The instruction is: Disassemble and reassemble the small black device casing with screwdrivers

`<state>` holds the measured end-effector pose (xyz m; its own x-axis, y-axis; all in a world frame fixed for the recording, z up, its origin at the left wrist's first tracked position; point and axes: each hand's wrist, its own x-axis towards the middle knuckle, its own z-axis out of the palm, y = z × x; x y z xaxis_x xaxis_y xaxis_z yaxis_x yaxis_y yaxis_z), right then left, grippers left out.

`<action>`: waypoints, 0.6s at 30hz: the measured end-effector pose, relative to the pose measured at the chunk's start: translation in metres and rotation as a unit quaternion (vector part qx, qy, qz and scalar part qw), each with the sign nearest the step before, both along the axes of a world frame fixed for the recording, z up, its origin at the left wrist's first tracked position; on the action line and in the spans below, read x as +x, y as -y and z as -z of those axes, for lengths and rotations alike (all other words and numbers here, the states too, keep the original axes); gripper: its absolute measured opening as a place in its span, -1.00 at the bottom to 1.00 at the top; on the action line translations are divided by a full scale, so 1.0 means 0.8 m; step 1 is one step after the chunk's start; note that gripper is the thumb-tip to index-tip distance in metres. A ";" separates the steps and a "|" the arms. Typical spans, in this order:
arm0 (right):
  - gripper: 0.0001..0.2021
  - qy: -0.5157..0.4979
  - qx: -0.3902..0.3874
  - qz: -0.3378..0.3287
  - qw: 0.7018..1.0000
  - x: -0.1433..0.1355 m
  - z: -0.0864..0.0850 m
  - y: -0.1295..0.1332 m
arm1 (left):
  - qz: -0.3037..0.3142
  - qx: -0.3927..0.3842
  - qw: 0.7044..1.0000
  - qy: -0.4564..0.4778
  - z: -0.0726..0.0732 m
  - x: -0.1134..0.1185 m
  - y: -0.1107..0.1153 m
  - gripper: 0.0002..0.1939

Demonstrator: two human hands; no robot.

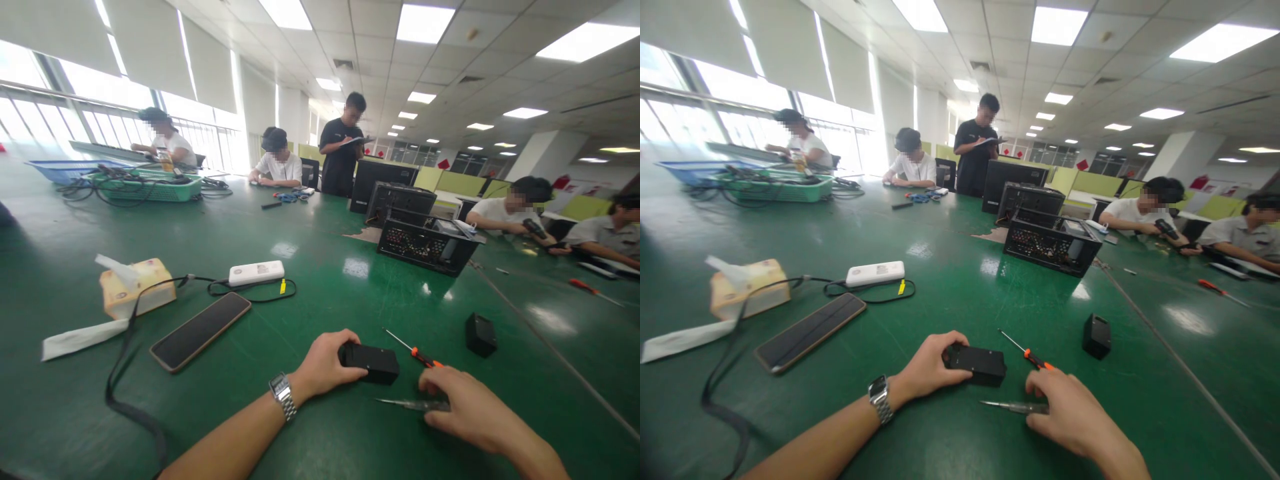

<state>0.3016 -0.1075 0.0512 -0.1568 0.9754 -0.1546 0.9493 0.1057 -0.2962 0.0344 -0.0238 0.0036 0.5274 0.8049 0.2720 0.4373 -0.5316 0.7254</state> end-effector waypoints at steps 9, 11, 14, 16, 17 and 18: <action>-0.27 -0.072 0.142 -0.158 0.975 -0.088 0.026 -0.050 | 0.013 -0.007 0.998 0.065 0.003 0.001 -0.001 -0.56; -0.38 -0.085 0.159 -0.155 0.971 -0.081 0.031 -0.053 | 0.009 -0.017 0.993 0.116 0.002 -0.002 -0.002 -0.37; -0.44 -0.091 0.225 -0.068 0.968 -0.041 0.027 -0.050 | -0.026 -0.026 0.988 0.148 0.002 -0.007 -0.006 -0.30; -0.42 -0.068 0.272 0.078 0.957 0.003 0.020 -0.047 | -0.055 -0.023 0.989 0.138 0.003 -0.008 -0.007 -0.46; -0.39 -0.042 0.286 0.169 0.942 0.031 0.017 -0.045 | -0.068 -0.020 0.989 0.131 0.004 -0.008 -0.007 -0.52; -0.38 -0.011 0.287 0.253 0.924 0.061 0.016 -0.042 | -0.077 -0.015 0.989 0.125 0.004 -0.007 -0.008 -0.56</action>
<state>0.3506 -0.0737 0.0383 0.3454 0.8447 0.4089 0.9145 -0.2052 -0.3487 0.0286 -0.0175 0.0001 0.3165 0.8802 0.3536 0.3160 -0.4493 0.8356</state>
